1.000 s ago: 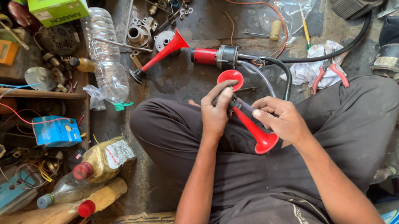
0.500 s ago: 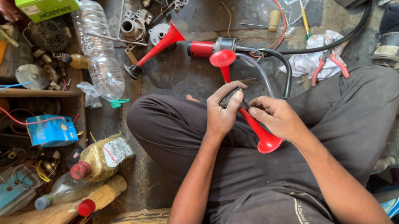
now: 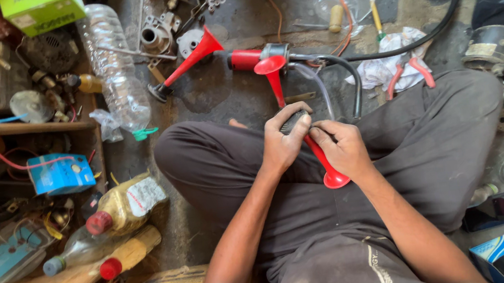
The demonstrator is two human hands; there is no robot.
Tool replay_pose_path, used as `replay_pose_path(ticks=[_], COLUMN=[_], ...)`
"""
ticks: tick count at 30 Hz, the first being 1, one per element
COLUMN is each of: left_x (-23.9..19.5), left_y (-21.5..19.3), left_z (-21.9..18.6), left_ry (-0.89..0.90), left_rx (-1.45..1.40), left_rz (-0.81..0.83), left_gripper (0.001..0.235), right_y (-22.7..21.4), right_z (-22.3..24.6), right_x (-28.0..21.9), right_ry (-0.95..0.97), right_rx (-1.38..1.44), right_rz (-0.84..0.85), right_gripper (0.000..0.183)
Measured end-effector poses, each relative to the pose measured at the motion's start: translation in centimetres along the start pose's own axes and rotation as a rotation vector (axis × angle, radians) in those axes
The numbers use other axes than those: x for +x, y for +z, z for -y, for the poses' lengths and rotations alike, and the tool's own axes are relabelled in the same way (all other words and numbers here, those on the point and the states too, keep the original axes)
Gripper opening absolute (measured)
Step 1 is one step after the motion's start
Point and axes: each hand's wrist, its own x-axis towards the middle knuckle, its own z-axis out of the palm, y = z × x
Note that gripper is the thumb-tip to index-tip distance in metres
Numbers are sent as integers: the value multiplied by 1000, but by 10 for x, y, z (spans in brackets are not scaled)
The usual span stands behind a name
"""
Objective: The person sits on the floor and repairs a red car horn by stripping wires with pliers, inserting a clear tube into the horn body, and connecting orange wires to the horn's terminals. The person repeatedly tests the horn by touching the wires together.
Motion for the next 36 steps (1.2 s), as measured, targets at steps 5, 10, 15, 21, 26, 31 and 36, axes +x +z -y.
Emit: replay_pose_path(ticks=[5,10,15,21,26,31,36], left_x=[6,14,14,65,133,156,124], left_y=[8,11,7,-91,-211,-234,-216], left_z=[9,5,9,0,18,37,12], left_ry=[-70,13,85,49,-263,-703,-434], left_rx=[-8,295,759,1292,1734,1460,1369], left_rz=[42,-216,-304,-427,-443,-279,-317], left_gripper=[25,31,32,30,51,40,20], right_y=[-29,-120,-215,-248,-261,-245,-185], right_z=[46,57,-69,-208,-218,-166,-87], right_x=[11,30,137,204,192,104,30], right_ry=[-224,-57,77,410,340,-117,-333], right_rx=[-466,95,70,100,440,749,709], right_rz=[81,-71,-473,-437,-545,-520,-304], right_gripper=[21,15,23,27,29,47,35])
